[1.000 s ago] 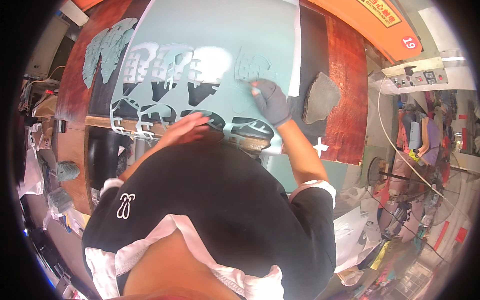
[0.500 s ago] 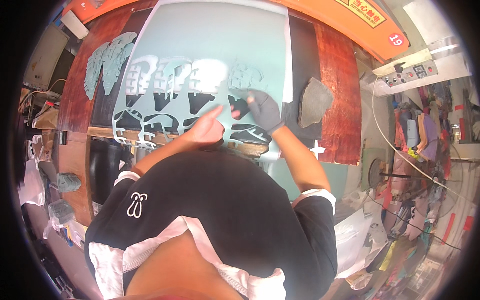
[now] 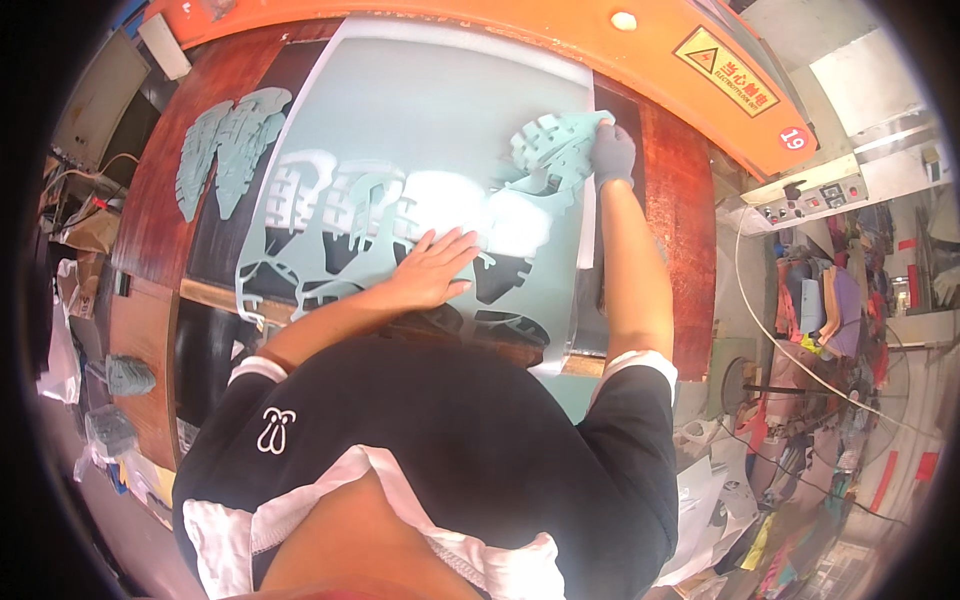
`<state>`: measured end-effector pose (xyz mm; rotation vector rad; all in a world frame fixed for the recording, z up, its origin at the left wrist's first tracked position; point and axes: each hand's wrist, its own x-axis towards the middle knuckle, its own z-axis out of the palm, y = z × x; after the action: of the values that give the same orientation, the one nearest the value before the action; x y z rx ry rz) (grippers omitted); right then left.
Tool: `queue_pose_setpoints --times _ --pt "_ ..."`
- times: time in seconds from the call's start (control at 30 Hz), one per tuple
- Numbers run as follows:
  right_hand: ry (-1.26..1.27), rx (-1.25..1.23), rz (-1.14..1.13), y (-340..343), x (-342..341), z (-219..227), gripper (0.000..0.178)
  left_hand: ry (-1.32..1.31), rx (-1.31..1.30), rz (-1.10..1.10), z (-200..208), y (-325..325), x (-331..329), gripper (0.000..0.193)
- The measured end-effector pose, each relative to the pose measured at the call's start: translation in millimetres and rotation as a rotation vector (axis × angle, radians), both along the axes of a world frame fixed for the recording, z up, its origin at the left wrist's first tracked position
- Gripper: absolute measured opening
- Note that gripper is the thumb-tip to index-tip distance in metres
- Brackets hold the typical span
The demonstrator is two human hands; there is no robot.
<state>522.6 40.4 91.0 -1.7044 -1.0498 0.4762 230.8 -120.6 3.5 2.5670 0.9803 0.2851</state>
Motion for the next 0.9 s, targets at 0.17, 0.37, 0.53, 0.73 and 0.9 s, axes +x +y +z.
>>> queue_pose_setpoints --times 0.17,0.37,0.53,0.73,0.9 --pt "-0.881 -0.144 -0.281 76.7 48.7 45.1 0.042 -0.119 0.011 0.000 -16.4 7.9 -4.6 0.059" --pt "-0.011 0.312 0.041 60.5 51.6 133.2 0.040 -0.123 -0.011 0.009 -12.1 10.8 -3.2 0.056" --pt "-0.375 0.407 0.213 -11.3 -3.4 134.4 0.032 -0.320 0.070 0.189 16.1 13.8 11.5 0.040" --pt "0.513 0.149 0.584 -88.6 -61.7 117.4 0.036 -0.453 0.214 0.074 27.1 -23.7 -0.5 0.029" --pt "0.361 -0.037 0.800 -108.7 -126.0 89.3 0.033 -0.357 0.237 0.257 8.1 -86.0 -106.4 0.025"
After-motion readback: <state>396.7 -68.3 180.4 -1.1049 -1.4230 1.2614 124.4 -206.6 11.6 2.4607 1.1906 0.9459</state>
